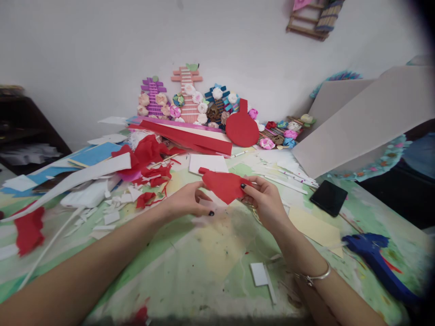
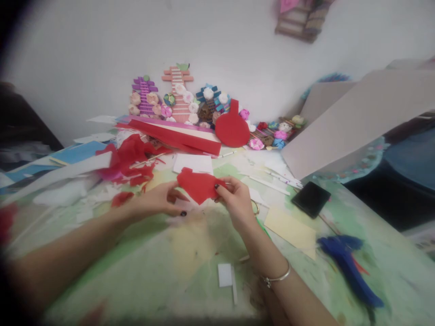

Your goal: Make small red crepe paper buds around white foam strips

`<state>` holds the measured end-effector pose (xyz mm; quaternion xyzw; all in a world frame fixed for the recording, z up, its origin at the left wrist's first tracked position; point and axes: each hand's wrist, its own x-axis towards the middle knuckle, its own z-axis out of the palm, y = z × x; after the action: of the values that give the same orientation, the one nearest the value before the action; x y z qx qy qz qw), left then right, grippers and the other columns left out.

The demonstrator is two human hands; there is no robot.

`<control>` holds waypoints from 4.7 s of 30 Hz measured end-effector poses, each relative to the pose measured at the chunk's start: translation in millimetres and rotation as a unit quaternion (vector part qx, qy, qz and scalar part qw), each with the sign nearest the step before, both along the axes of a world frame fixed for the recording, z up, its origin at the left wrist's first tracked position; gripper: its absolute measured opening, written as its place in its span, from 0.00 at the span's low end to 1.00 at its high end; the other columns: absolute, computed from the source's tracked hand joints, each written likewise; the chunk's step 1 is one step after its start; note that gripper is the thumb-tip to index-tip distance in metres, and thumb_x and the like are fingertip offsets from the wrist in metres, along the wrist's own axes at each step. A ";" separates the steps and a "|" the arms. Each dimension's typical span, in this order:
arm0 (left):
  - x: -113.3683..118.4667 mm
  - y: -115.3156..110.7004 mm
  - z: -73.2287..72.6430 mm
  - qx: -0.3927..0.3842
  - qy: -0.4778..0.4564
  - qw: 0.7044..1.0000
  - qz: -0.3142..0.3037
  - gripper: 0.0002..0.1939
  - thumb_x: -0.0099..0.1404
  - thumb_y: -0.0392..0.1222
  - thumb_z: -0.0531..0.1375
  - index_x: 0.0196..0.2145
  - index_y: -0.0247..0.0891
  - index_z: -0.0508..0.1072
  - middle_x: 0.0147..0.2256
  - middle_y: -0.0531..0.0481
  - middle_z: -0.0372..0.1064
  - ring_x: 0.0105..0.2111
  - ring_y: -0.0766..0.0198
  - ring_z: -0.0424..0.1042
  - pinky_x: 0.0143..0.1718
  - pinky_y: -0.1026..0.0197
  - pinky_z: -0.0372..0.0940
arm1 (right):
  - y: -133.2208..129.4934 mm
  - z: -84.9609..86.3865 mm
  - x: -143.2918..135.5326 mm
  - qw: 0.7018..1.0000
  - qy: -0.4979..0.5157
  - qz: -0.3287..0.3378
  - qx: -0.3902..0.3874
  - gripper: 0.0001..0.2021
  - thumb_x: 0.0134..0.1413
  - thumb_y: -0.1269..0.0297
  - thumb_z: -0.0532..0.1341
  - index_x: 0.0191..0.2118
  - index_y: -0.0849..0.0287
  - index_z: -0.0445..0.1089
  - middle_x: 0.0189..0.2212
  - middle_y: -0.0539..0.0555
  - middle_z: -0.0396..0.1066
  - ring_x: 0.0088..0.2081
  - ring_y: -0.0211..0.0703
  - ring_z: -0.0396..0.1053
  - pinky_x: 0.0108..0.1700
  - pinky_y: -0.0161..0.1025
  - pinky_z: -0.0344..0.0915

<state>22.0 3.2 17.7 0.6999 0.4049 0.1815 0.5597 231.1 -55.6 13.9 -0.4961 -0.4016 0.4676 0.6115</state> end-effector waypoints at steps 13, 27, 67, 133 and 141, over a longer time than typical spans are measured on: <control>16.0 -34.7 -8.6 0.343 -0.022 0.937 0.065 0.25 0.58 0.39 0.62 0.52 0.43 0.61 0.38 0.51 0.74 0.37 0.59 0.75 0.41 0.59 0.65 | -6.6 -6.9 -17.2 0.999 0.034 -0.010 0.036 0.22 0.44 0.65 0.63 0.48 0.51 0.62 0.22 0.43 0.67 0.23 0.37 0.71 0.30 0.37 0.73; 10.6 -27.8 -0.8 0.285 -0.139 0.938 0.137 0.05 0.56 0.38 0.65 0.31 0.37 0.79 0.33 0.47 0.79 0.34 0.59 0.76 0.39 0.60 0.70 | -12.3 -5.0 -19.9 0.994 0.008 0.106 0.029 0.08 0.49 0.65 0.60 0.38 0.58 0.71 0.36 0.53 0.75 0.36 0.44 0.76 0.38 0.40 0.72; 11.5 -18.8 -2.6 0.138 -0.274 0.945 0.113 0.05 0.49 0.34 0.68 0.22 0.33 0.75 0.24 0.50 0.74 0.26 0.67 0.73 0.29 0.67 0.68 | -6.4 -5.7 -7.3 0.989 -0.079 0.019 0.124 0.08 0.40 0.67 0.71 0.23 0.60 0.71 0.22 0.49 0.70 0.25 0.33 0.65 0.28 0.32 0.62; 14.1 -18.2 -0.7 -0.048 -0.279 0.944 0.172 0.21 0.47 0.34 0.70 0.29 0.38 0.59 0.22 0.48 0.77 0.28 0.55 0.79 0.31 0.58 0.73 | -7.7 -0.8 -7.2 0.990 -0.116 0.003 0.078 0.15 0.36 0.66 0.72 0.25 0.58 0.63 0.18 0.47 0.69 0.22 0.36 0.67 0.24 0.32 0.59; 13.3 -15.5 -1.0 -0.031 -0.267 0.945 0.187 0.21 0.50 0.33 0.68 0.31 0.39 0.57 0.23 0.49 0.77 0.27 0.55 0.79 0.31 0.59 0.73 | -6.2 -1.6 -3.4 0.994 -0.092 -0.001 0.056 0.15 0.36 0.67 0.72 0.26 0.58 0.64 0.19 0.49 0.73 0.23 0.39 0.71 0.26 0.33 0.62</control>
<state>35.3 -12.3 16.7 0.5196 0.3697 0.4507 0.6247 227.7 -61.8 12.3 -0.5024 -0.4813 0.3966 0.5989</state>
